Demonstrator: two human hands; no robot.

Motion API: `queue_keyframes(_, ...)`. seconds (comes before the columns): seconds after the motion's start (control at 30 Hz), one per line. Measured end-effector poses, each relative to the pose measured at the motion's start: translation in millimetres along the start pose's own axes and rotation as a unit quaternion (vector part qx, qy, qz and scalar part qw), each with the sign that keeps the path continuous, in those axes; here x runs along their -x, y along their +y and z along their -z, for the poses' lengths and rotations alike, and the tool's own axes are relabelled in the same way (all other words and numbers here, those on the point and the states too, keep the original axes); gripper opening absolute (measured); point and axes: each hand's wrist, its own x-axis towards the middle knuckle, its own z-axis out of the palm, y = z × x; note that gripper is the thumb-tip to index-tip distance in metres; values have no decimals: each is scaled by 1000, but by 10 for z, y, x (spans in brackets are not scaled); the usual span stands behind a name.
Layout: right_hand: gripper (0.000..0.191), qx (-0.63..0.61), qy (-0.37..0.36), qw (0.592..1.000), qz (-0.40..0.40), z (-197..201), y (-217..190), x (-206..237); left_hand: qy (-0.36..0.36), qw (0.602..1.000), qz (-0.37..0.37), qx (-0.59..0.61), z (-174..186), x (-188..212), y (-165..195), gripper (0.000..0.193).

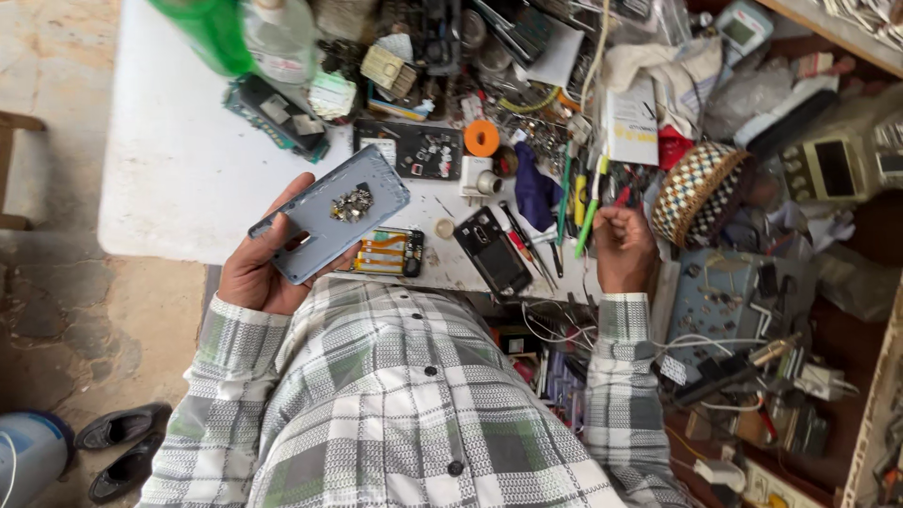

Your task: The person repairs a mobile phone at a cluttered workbench. They hold the phone, remove its back cover and battery, set parts on the bench, then use a small pointed tool to work on the phone's internal components while holding the frame in one hand.

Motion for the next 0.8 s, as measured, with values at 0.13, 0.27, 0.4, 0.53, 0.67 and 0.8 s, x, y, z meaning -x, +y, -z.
queue_keyframes(0.13, 23, 54, -82, 995, -35, -50, 295, 327, 16, 1000, 24, 0, 5, -58, -60, 64)
queue_keyframes(0.27, 35, 44, -106, 993, -31, -391, 319, 591, -17, 999, 34, 18, 53, -139, -127, 65)
queue_keyframes(0.4, 37, 54, -94, 994, -18, -566, 267, 613, -28, 998, 53, 13, 32, -230, -157, 69)
queue_keyframes(0.53, 36, 45, -102, 991, -68, -593, 301, 577, -32, 998, 57, 25, -14, -245, -187, 69)
queue_keyframes(0.67, 30, 78, -110, 989, -56, -628, 417, 517, -24, 997, 65, 41, -40, -276, -191, 68)
queue_keyframes(0.8, 29, 114, -106, 987, -48, -623, 452, 492, -38, 996, 61, 50, -40, -306, -192, 66)
